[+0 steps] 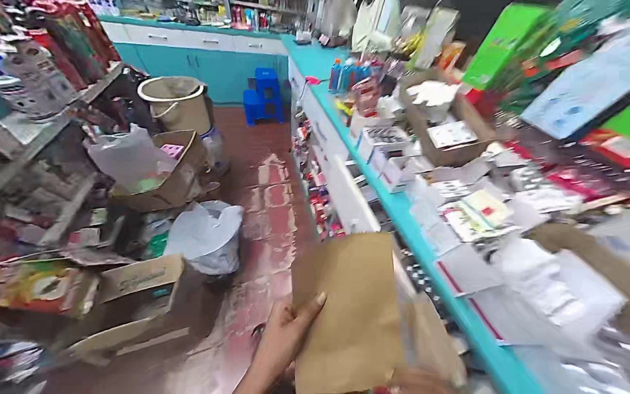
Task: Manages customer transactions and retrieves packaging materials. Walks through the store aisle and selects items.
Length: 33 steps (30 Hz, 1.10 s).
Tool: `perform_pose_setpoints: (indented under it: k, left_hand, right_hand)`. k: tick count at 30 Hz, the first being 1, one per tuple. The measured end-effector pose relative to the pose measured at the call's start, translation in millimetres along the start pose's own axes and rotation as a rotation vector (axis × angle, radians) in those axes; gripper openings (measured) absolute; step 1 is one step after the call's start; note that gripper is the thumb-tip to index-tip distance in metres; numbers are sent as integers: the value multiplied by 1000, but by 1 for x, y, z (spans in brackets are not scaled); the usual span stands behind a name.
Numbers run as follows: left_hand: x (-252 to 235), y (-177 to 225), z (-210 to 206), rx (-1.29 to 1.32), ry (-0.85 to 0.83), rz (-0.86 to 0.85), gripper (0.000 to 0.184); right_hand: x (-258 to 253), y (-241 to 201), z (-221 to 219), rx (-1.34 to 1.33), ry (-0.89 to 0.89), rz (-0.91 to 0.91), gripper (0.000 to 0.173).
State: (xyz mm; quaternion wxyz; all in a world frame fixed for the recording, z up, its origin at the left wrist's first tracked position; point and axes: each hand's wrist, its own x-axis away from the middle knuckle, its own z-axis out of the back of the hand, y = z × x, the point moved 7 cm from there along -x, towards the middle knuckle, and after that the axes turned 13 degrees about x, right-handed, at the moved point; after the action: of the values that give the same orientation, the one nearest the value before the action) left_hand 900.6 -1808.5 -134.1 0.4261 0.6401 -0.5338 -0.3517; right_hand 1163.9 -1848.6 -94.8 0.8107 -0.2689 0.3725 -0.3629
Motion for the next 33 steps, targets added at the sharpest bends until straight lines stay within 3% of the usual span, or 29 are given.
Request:
perform_pose_setpoints:
  k: [2,5,8,11,14,17,20,22,28,33]
  left_hand:
    - [-47,12,47,-26,20,41,14]
    - [-124,33,109,-81,19,88,13]
    - [-194,52,158,-193,-15,100,15]
    - [-262,64,189,-343,-71,-9,18]
    - [-335,69,216,-478,-120,-171,22]
    - [-415,71,253,-579,-161,-258,22]
    - [-504,73,293,-670,-204,-228,26]
    - [-573,82,314,-747,-265,-181,29]
    - [-752,122,364,-854,-307,-53,32]
    - [-912,128,421,-800,-172,-24,33]
  right_hand:
    - [-60,3,-41,141,48,-21,18]
    - [-149,42,-87,615,83,-129,32]
    - [-229,82,-101,750,175,-257,42]
    - [-321,72,-131,648,314,-139,31]
    - [-422,76,-196,541,302,118,25]
    - [-533,114,-256,527,219,278,39]
    - [-643,175,-300,464,102,286,56]
    - [-720,216,-324,395,-12,270,58]
    - [-932,280,-382,115,-447,139,49]
    - [-1099,338,-427,77,-546,265,23]
